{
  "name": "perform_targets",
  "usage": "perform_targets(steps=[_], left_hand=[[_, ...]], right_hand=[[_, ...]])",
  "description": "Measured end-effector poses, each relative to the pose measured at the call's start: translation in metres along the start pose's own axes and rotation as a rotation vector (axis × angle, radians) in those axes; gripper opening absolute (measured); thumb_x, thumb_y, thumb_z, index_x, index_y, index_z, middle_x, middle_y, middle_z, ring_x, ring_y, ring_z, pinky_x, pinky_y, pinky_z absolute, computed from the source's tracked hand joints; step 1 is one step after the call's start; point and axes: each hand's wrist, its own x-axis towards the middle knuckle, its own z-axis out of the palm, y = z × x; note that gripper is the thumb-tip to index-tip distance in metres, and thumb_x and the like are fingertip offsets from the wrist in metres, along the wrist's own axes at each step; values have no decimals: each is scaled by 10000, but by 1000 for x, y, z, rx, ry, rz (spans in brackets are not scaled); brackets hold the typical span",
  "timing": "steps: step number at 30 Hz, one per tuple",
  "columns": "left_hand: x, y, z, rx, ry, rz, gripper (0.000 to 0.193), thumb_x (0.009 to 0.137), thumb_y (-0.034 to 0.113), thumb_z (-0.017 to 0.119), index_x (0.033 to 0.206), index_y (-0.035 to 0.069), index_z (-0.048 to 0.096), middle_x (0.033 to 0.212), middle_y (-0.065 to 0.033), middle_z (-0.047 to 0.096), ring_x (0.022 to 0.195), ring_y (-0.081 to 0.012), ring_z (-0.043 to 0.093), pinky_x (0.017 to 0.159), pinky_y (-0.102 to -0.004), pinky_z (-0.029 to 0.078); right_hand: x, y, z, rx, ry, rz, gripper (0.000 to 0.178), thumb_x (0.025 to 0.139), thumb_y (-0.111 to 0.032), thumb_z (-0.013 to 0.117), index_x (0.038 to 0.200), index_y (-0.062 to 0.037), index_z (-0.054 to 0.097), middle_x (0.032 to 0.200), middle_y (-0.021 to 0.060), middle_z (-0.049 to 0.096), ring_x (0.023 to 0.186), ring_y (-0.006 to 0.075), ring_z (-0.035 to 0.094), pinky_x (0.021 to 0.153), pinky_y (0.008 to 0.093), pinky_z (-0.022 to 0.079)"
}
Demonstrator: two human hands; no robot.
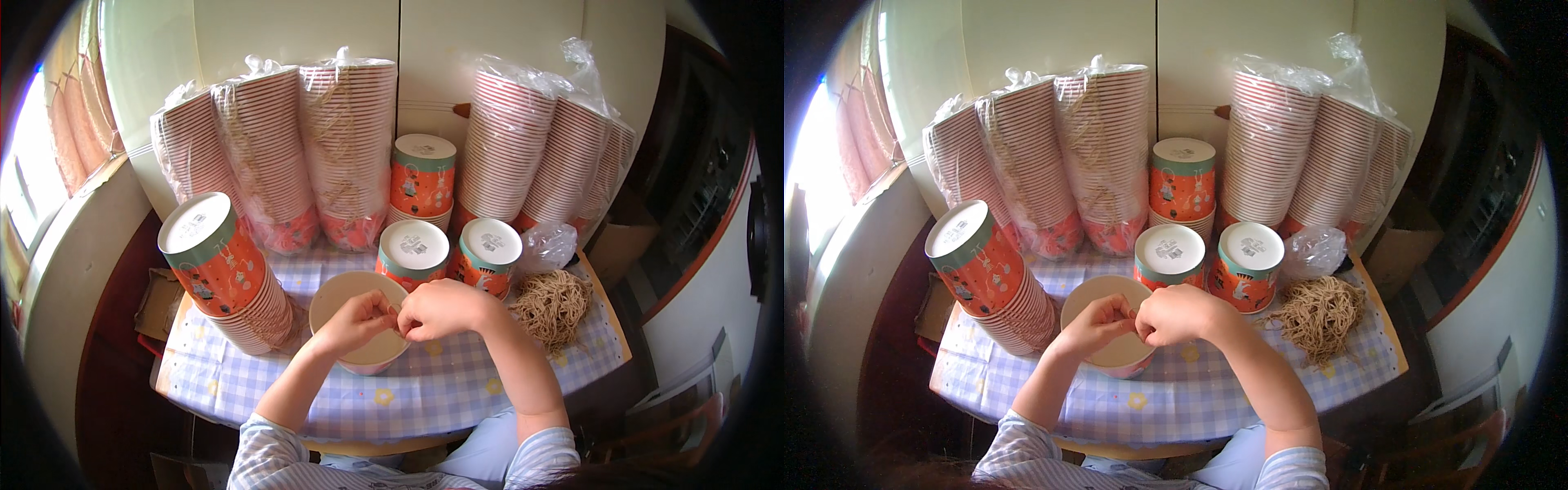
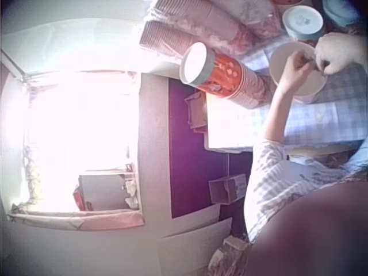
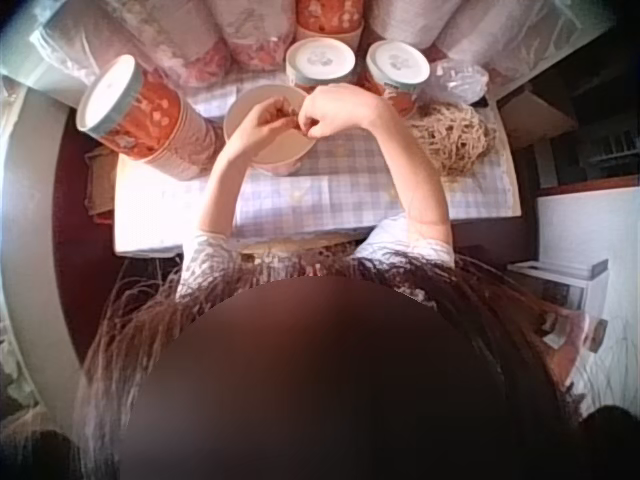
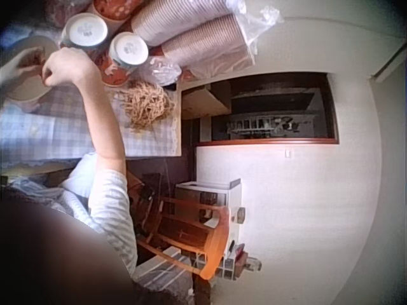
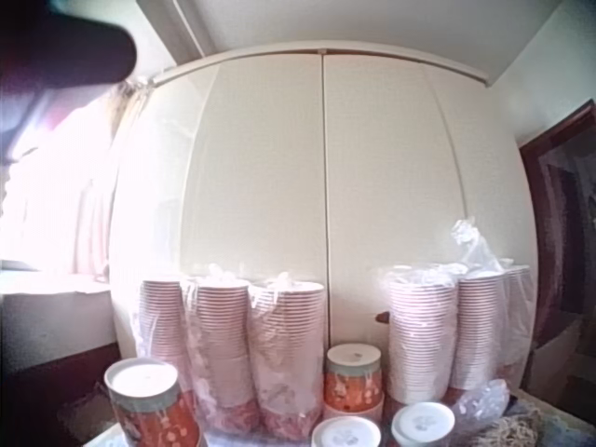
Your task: Attaching elastic string handles to paper buckets for packaging.
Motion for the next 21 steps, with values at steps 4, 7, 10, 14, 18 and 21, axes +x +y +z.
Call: perform_targets(steps=[4, 7, 10, 14, 18, 21], left_hand=[[-1, 2, -4, 166, -10, 16, 89, 787, 70, 587, 821, 14, 527, 771, -14, 562, 707, -67, 516, 614, -207, 426], [-2, 6, -5, 259, 5, 51, 82, 747, 60, 610, 774, 18, 545, 745, -16, 565, 687, -71, 515, 597, -205, 420], [-2, 10, -5, 258, 28, 40, 88, 724, 53, 623, 758, 19, 549, 728, -26, 570, 676, -78, 520, 589, -210, 421], [-2, 6, -4, 359, 36, 55, 112, 708, 67, 640, 761, 21, 552, 725, -34, 579, 668, -90, 531, 585, -223, 427], [-1, 5, -3, 379, 56, 62, 147, 697, 96, 659, 762, 17, 554, 707, -52, 588, 659, -113, 547, 585, -249, 438], [-1, 8, 0, 434, 76, 60, 149, 698, 100, 658, 761, 14, 555, 706, -60, 592, 659, -123, 558, 591, -260, 445]], right_hand=[[10, -5, 9, -78, -40, 12, 157, 689, -174, 551, 782, -124, 667, 780, 38, 643, 710, 227, 613, 639, 339, 484], [12, -5, 11, -93, -8, 1, 153, 698, -193, 565, 787, -125, 668, 765, 46, 644, 697, 228, 614, 627, 338, 483], [6, -11, 2, -50, -29, 34, 147, 716, -212, 577, 786, -119, 667, 739, 52, 644, 684, 223, 615, 618, 332, 479], [1, 1, 1, 62, 67, 5, 185, 742, -244, 602, 799, -73, 642, 723, 84, 638, 674, 213, 616, 615, 323, 476], [5, 16, 27, 207, 258, -27, 228, 730, -229, 648, 822, -30, 585, 737, 91, 626, 662, 195, 609, 620, 294, 476], [6, 19, 45, 529, 474, 7, 236, 704, -141, 692, 850, -32, 542, 745, 52, 614, 650, 118, 571, 599, 255, 461]])
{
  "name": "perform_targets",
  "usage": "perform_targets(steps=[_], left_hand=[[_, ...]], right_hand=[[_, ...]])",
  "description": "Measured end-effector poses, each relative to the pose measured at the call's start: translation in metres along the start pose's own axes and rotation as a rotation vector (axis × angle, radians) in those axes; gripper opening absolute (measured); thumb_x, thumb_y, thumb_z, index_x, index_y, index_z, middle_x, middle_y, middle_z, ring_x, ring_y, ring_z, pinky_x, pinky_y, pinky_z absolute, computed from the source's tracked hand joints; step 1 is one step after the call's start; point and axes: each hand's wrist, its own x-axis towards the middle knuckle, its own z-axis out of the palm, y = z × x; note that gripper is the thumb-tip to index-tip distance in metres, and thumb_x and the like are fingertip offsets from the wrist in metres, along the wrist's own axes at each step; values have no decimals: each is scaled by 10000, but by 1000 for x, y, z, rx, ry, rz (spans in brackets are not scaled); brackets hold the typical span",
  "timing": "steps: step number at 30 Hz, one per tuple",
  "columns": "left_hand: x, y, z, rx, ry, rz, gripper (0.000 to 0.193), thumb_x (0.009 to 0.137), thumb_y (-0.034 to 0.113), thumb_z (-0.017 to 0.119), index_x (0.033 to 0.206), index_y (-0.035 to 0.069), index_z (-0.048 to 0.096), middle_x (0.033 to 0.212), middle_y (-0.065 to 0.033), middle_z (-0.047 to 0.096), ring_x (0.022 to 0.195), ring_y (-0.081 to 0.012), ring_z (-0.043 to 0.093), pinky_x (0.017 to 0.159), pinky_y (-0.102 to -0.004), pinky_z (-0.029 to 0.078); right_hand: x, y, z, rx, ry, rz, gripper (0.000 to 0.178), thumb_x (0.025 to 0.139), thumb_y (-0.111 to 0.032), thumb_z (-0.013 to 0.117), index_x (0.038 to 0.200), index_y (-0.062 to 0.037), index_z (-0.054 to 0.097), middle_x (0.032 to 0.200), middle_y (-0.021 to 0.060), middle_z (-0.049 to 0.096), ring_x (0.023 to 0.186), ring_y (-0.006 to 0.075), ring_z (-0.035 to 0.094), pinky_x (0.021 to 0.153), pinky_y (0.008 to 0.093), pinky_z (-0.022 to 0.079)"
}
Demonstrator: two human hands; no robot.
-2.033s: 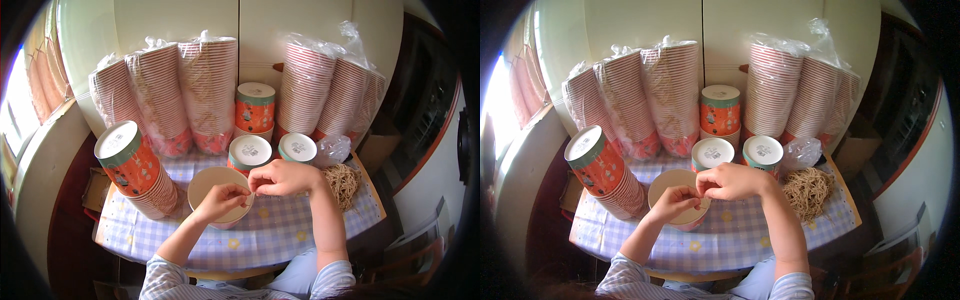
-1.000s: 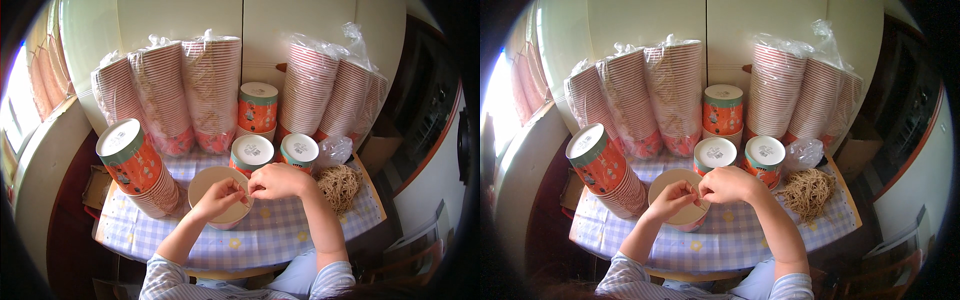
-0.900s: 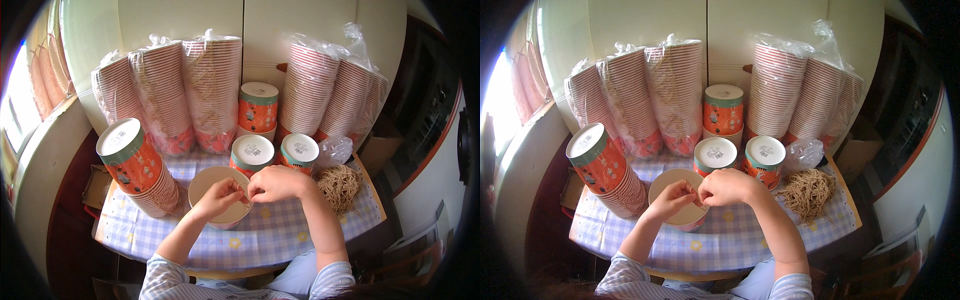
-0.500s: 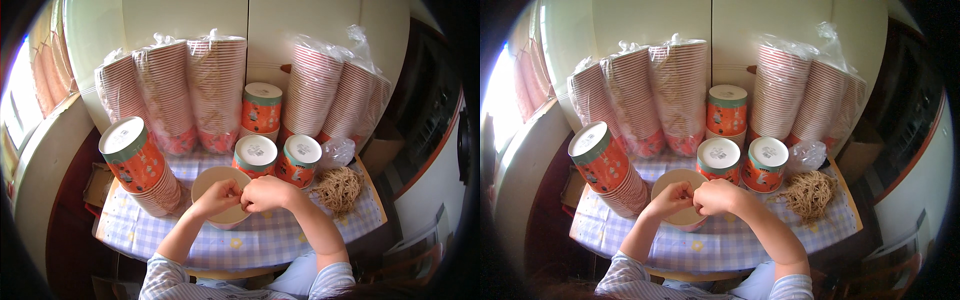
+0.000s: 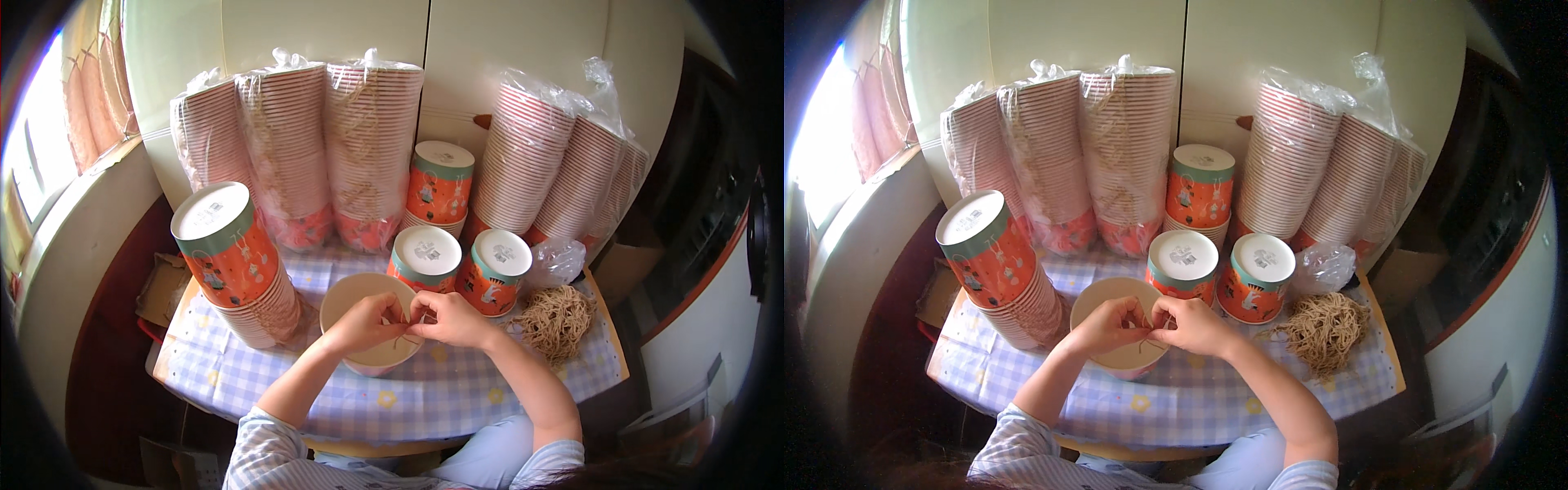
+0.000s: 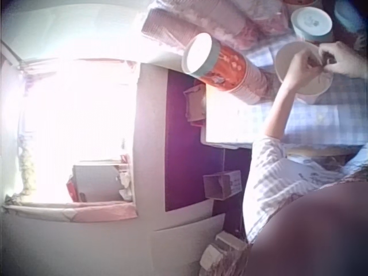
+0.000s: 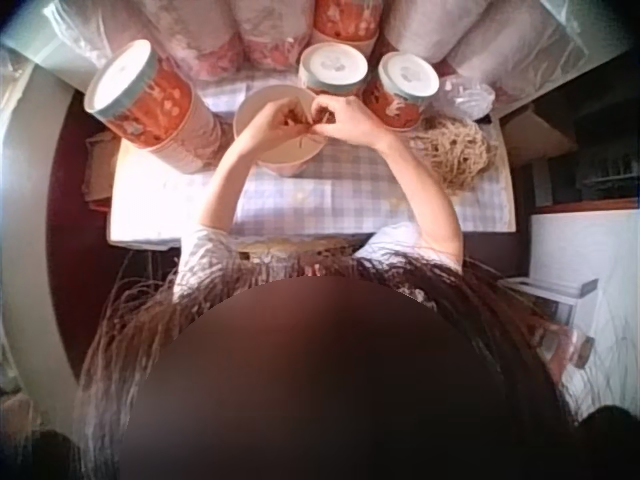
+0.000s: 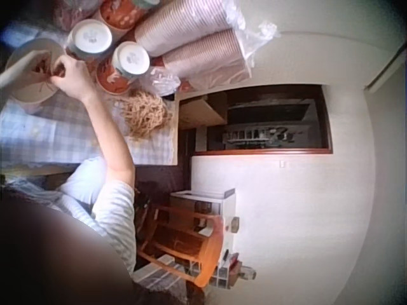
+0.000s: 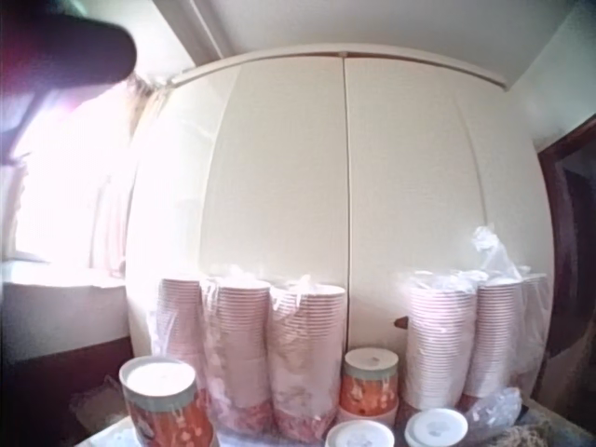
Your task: Attaching elastic string handles to paper buckets for packaging.
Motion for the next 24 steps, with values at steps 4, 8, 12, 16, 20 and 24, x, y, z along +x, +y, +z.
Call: perform_targets(steps=[4, 8, 12, 16, 20, 24], left_hand=[[2, -2, 1, 26, 30, -3, 156, 720, 116, 652, 775, 8, 552, 714, -67, 599, 676, -127, 574, 596, -260, 456], [0, -8, 0, -140, 58, -53, 176, 752, 137, 639, 791, -4, 540, 727, -74, 601, 678, -129, 579, 589, -257, 461], [2, -5, 0, -134, 44, -2, 207, 785, 143, 609, 859, -15, 497, 762, -96, 604, 715, -140, 599, 600, -259, 470], [0, -6, 0, -128, 29, -5, 230, 788, 130, 591, 910, -17, 463, 780, -121, 603, 767, -162, 613, 625, -268, 475], [-1, -3, -1, -46, 0, 17, 185, 798, 79, 582, 902, 7, 447, 803, -59, 556, 767, -94, 558, 608, -214, 451], [0, -8, 1, -117, 11, 10, 187, 763, 58, 533, 913, -15, 448, 788, -131, 604, 789, -180, 615, 668, -272, 469]], right_hand=[[-8, 0, 15, 52, 142, 58, 229, 708, -122, 691, 837, -30, 525, 739, 48, 609, 654, 109, 575, 591, 257, 464], [-6, -6, 29, 20, 280, 8, 209, 709, -96, 663, 840, -45, 508, 755, 67, 610, 680, 189, 621, 595, 314, 482], [-7, 0, 35, -94, 411, -119, 186, 698, -62, 648, 829, -57, 514, 747, 59, 607, 675, 198, 615, 582, 318, 484], [-10, 6, 36, -238, 446, -155, 169, 692, -51, 644, 812, -61, 525, 777, 65, 609, 712, 208, 612, 602, 317, 490], [-13, -1, 36, -156, 412, -70, 171, 686, -56, 649, 810, -64, 532, 793, 69, 608, 747, 228, 608, 626, 329, 489], [-12, 7, 39, -152, 429, -94, 192, 681, -60, 651, 835, -66, 535, 806, 68, 607, 763, 230, 605, 637, 335, 489]])
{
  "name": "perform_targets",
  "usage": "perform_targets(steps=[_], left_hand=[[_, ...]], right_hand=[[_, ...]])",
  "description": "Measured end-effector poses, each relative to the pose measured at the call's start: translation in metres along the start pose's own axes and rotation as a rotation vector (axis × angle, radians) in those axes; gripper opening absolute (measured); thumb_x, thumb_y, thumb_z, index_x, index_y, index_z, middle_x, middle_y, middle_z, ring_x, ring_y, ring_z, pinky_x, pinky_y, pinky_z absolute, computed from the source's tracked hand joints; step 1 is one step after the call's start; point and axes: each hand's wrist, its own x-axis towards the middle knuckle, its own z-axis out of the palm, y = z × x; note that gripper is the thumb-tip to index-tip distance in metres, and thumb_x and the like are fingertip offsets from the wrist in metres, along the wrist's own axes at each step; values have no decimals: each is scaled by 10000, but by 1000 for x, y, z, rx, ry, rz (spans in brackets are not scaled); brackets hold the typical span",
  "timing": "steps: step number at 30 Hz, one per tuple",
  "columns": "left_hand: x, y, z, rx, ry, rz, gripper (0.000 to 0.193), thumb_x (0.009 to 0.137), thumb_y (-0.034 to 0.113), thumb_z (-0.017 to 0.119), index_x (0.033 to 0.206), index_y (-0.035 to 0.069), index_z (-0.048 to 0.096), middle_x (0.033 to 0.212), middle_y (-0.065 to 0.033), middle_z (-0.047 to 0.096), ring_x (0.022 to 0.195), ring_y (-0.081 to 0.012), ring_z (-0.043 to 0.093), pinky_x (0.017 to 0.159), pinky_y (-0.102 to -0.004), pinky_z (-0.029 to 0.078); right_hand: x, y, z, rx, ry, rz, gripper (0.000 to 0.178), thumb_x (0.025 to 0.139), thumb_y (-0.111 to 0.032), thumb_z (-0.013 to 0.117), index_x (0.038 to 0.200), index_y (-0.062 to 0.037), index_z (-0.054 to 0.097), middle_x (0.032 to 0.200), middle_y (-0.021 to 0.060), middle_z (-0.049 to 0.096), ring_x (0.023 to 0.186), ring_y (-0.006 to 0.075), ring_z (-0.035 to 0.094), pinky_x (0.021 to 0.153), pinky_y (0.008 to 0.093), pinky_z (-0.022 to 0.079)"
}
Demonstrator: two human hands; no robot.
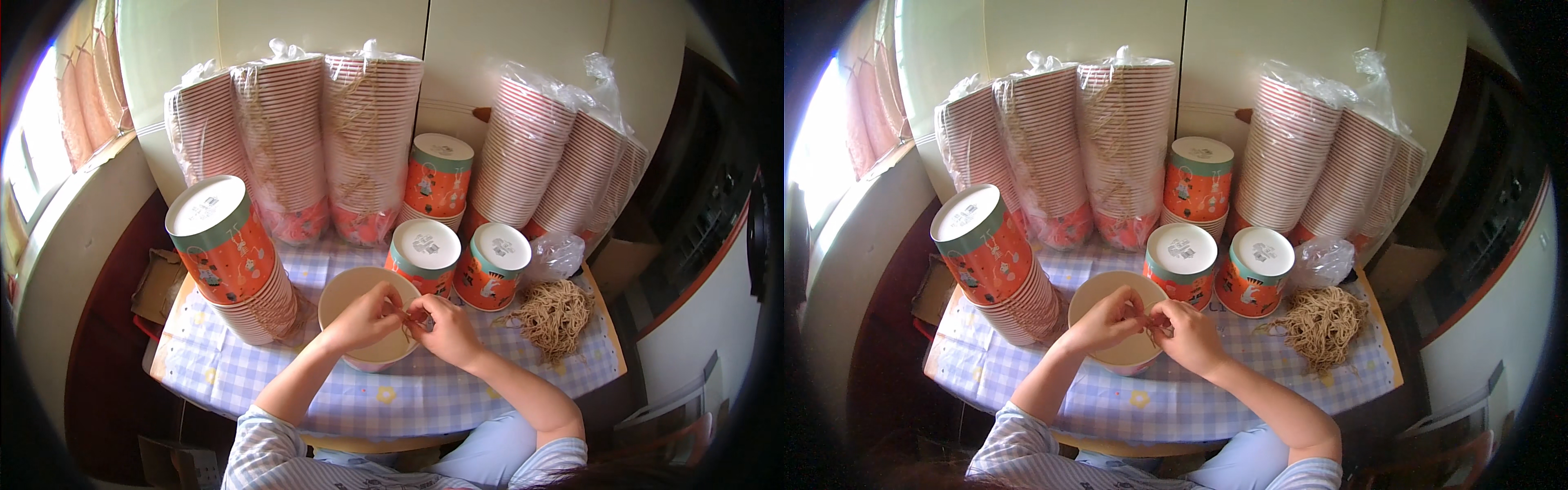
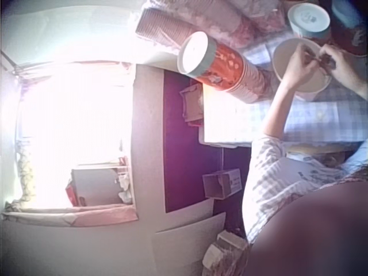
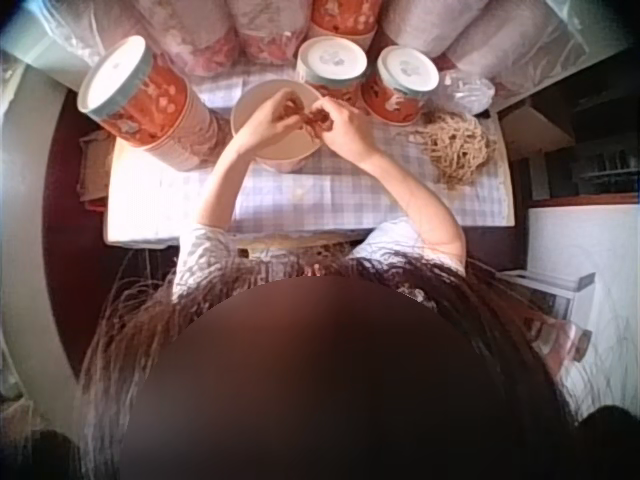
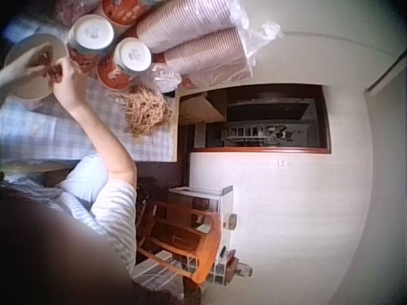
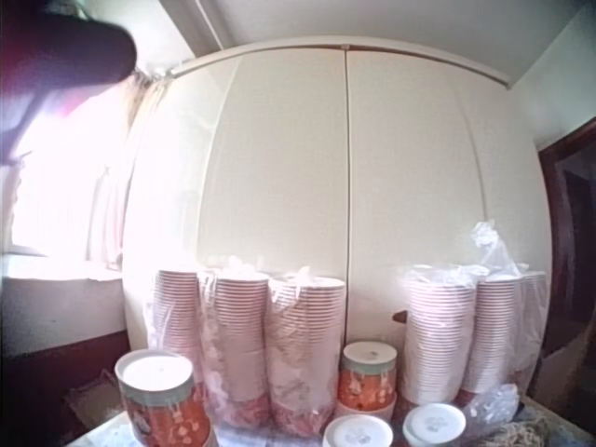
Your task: Attaching elastic string handles to paper buckets for packaging.
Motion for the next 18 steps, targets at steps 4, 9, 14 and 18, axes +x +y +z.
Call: perform_targets(steps=[4, 9, 14, 18], left_hand=[[0, 0, 0, -144, 3, -21, 196, 761, 46, 520, 926, -14, 432, 811, -145, 612, 813, -180, 613, 686, -269, 464], [-2, 6, 0, -40, 6, -11, 207, 757, 61, 549, 918, -18, 446, 822, -133, 619, 815, -182, 611, 671, -277, 467], [-6, 26, -1, 444, 56, 67, 144, 719, 102, 602, 826, 12, 568, 799, -103, 607, 739, -226, 606, 644, -319, 473], [-12, 25, 8, 565, 86, 142, 112, 698, 167, 629, 761, 77, 651, 779, -101, 591, 722, -255, 587, 645, -353, 472]], right_hand=[[0, 1, -1, -126, 18, -162, 209, 677, -55, 646, 851, -66, 532, 818, 77, 602, 764, 230, 604, 640, 332, 490], [0, 3, -2, 162, -57, 106, 187, 712, -47, 642, 860, -51, 527, 799, 53, 597, 753, 152, 594, 657, 281, 481], [1, 21, -1, 567, -117, 327, 203, 743, -33, 635, 896, -26, 502, 834, 12, 547, 753, 72, 527, 693, 220, 451], [3, 21, -1, 629, -133, 378, 200, 747, -27, 630, 896, -26, 496, 838, 12, 538, 767, 71, 511, 697, 214, 442]])
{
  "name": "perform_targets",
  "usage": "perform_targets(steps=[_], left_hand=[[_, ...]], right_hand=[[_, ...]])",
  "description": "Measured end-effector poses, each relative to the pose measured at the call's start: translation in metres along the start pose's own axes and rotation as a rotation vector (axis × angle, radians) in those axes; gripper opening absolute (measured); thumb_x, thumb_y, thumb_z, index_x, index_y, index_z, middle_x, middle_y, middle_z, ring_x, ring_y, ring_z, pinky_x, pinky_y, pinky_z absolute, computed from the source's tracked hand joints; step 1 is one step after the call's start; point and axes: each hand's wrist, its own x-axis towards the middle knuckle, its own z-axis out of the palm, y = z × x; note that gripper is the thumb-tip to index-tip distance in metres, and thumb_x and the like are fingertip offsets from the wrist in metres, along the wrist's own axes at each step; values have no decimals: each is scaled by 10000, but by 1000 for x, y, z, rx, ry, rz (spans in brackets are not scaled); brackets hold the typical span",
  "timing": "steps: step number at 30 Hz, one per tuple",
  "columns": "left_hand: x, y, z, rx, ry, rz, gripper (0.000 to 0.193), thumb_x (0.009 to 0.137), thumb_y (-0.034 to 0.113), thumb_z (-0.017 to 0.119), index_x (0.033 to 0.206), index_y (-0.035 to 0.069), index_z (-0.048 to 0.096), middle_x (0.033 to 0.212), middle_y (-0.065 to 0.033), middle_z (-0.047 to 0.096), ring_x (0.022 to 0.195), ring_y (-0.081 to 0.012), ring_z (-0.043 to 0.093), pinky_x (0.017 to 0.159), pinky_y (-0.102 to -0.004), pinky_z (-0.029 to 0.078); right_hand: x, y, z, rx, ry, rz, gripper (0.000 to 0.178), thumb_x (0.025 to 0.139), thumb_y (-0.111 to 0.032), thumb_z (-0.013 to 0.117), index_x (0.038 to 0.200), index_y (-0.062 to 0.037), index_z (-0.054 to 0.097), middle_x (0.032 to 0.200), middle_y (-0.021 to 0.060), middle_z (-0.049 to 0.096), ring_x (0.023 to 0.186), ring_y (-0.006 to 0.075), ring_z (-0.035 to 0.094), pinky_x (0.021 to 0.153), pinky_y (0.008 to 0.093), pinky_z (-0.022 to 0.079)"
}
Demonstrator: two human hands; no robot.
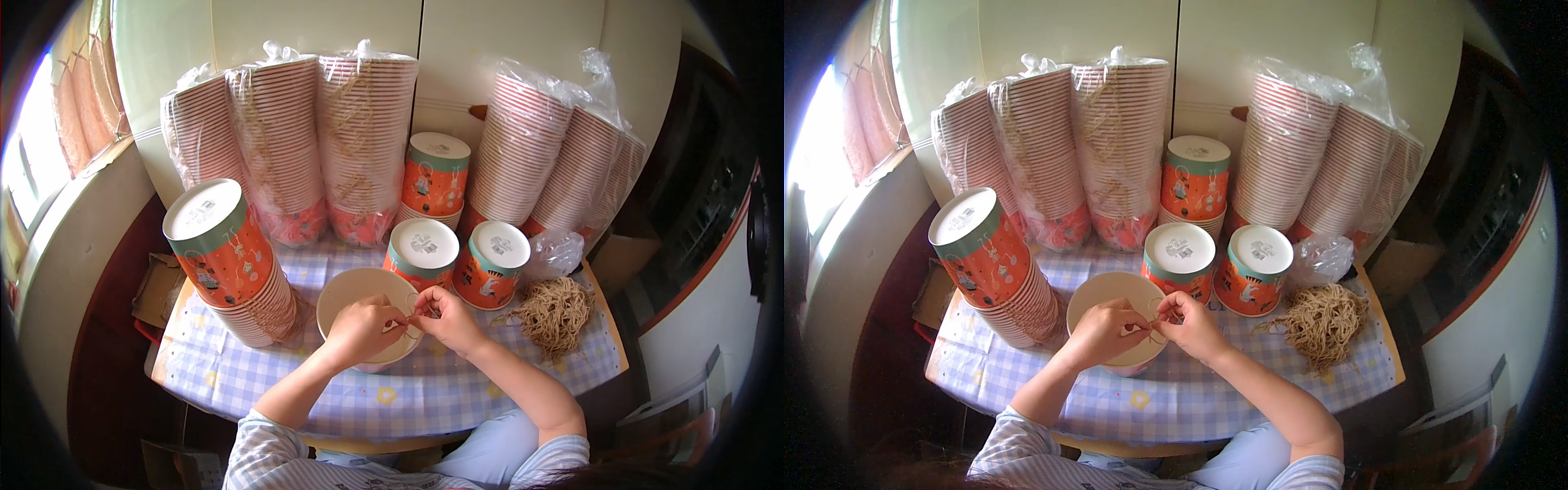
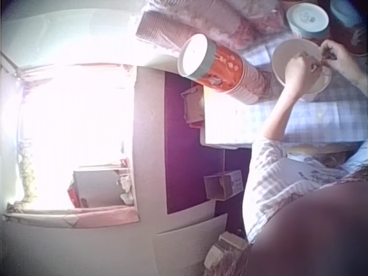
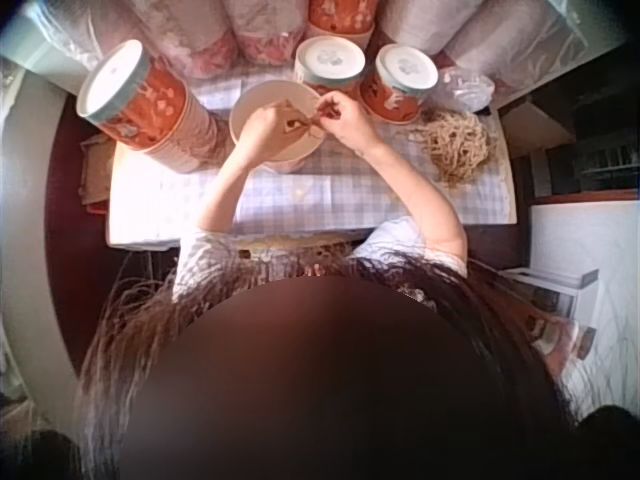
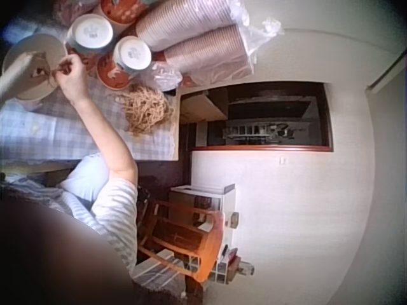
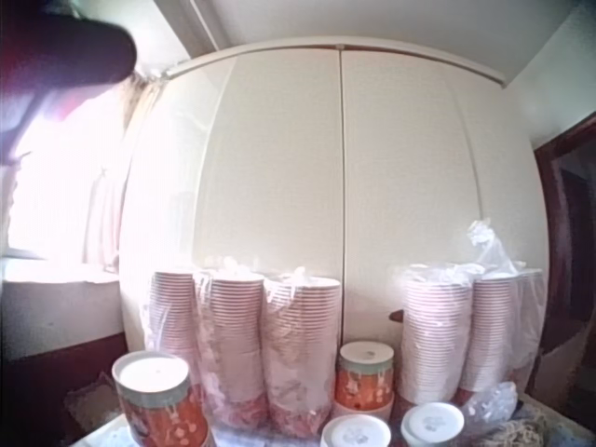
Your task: Attaching elastic string handles to paper buckets for packaging.
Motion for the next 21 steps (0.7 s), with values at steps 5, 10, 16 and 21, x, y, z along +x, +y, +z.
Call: perform_targets(steps=[5, 10, 16, 21], left_hand=[[0, 0, 8, 87, 73, 35, 140, 682, 187, 665, 791, 100, 683, 714, -87, 582, 676, -247, 586, 605, -347, 466], [1, -2, 15, 137, 54, -2, 140, 685, 213, 638, 749, 93, 669, 752, -93, 597, 750, -254, 576, 662, -361, 466], [1, 1, 15, 129, 40, 6, 132, 682, 206, 637, 728, 85, 662, 749, -87, 599, 740, -250, 575, 646, -361, 473], [1, 2, 15, 121, 46, 39, 118, 695, 198, 630, 719, 86, 657, 739, -82, 595, 735, -245, 577, 635, -359, 476]], right_hand=[[0, -4, 1, 110, 7, 51, 196, 749, -20, 634, 885, -58, 498, 837, -10, 523, 769, 58, 486, 675, 193, 430], [-2, -5, 1, 156, -1, 96, 189, 752, -12, 625, 884, -61, 498, 835, -9, 522, 762, 55, 484, 674, 190, 426], [-2, 1, 1, 213, -8, 68, 216, 749, 34, 589, 903, -62, 473, 839, -13, 507, 756, 50, 486, 665, 184, 430], [-2, 0, 2, 268, -11, 56, 235, 716, 52, 578, 904, -40, 470, 845, -4, 487, 752, 56, 473, 675, 190, 421]])
